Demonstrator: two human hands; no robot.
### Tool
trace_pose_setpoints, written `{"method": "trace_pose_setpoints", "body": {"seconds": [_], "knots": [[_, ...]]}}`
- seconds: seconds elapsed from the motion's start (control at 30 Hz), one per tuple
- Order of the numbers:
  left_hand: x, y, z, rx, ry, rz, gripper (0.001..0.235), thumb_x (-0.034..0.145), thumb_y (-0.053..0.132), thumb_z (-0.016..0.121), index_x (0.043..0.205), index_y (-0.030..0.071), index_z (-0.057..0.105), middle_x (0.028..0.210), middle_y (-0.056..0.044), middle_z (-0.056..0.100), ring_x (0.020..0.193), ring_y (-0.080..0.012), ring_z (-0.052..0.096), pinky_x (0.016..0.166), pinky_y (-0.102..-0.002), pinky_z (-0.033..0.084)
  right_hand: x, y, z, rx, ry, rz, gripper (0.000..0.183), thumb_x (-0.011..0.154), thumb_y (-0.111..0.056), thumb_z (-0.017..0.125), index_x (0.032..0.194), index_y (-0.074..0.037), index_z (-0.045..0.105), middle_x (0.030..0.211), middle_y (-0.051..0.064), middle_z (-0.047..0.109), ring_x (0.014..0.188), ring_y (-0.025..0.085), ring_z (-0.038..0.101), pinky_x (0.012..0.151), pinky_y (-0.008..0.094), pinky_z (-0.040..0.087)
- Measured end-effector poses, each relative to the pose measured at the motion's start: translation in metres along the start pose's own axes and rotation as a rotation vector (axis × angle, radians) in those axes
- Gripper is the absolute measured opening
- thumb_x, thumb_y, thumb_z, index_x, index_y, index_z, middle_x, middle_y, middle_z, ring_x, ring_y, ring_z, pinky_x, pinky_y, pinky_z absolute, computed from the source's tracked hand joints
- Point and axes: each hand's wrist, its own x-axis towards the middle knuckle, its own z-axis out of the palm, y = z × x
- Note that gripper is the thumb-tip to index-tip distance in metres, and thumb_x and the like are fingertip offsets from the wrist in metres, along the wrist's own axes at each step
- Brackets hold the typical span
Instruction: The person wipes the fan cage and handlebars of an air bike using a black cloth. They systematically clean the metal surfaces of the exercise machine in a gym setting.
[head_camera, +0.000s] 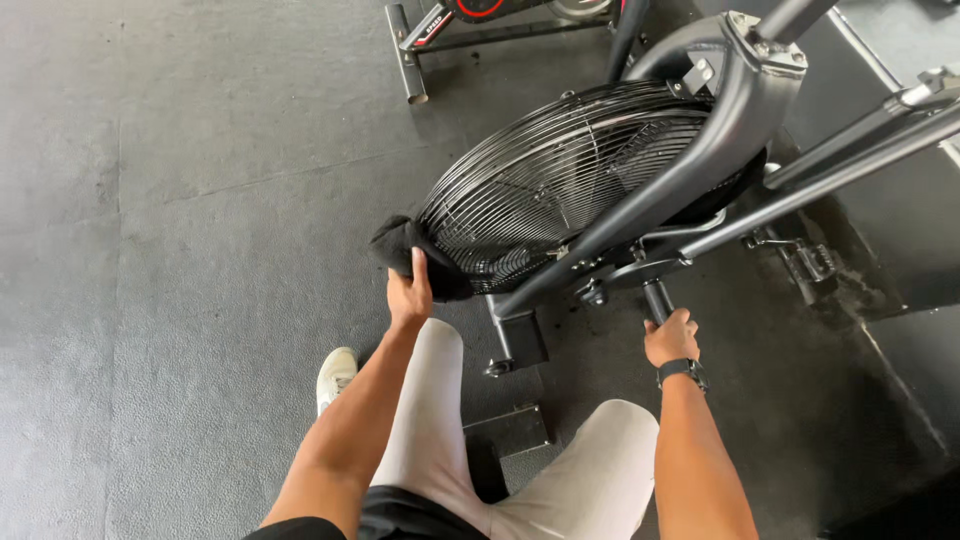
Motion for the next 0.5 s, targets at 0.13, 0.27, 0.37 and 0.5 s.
{"method": "trace_pose_setpoints", "body": {"seconds": [0.13,0.27,0.37,0.5], "knots": [[0.022,0.036,0.031,-0.018,0.216,0.355,0.056,0.113,0.044,0.088,0.146,0.001,0.076,0.144,-0.032,0.074,0.141,-0.0552,0.068,0.122,-0.064,0.052,0.004,-0.003,0.000,-0.088,0.002,0.024,0.063,0.119,-0.050,0.067,0.155,-0.002,0.048,0.133,0.025,0.066,0.109,0.056,0.087,0.093,0.067,0.072],[0.064,0.165,0.073,0.079,0.066,0.756,0.090,0.096,0.066,0.094,0.146,-0.005,0.073,0.152,-0.034,0.071,0.147,-0.0536,0.067,0.127,-0.062,0.051,0.007,-0.007,-0.004,-0.094,0.031,-0.010,0.067,0.117,-0.050,0.070,0.157,-0.001,0.047,0.139,0.027,0.066,0.118,0.062,0.084,0.099,0.072,0.067],[0.071,0.256,0.106,0.337,-0.162,0.884,0.099,0.095,0.078,0.090,0.161,0.009,0.066,0.169,-0.021,0.063,0.159,-0.0454,0.058,0.133,-0.060,0.048,-0.002,-0.014,-0.015,0.055,-0.121,0.129,0.059,0.121,-0.045,0.066,0.159,-0.004,0.046,0.164,0.030,0.052,0.116,0.066,0.077,0.093,0.078,0.061],[0.078,0.295,0.123,0.398,-0.211,0.982,0.109,0.079,0.085,0.106,0.158,0.023,0.062,0.160,-0.011,0.066,0.147,-0.0409,0.067,0.125,-0.062,0.057,-0.007,-0.017,-0.019,0.085,-0.171,0.175,0.060,0.124,-0.044,0.063,0.166,-0.006,0.042,0.167,0.028,0.048,0.119,0.065,0.074,0.095,0.077,0.062]]}}
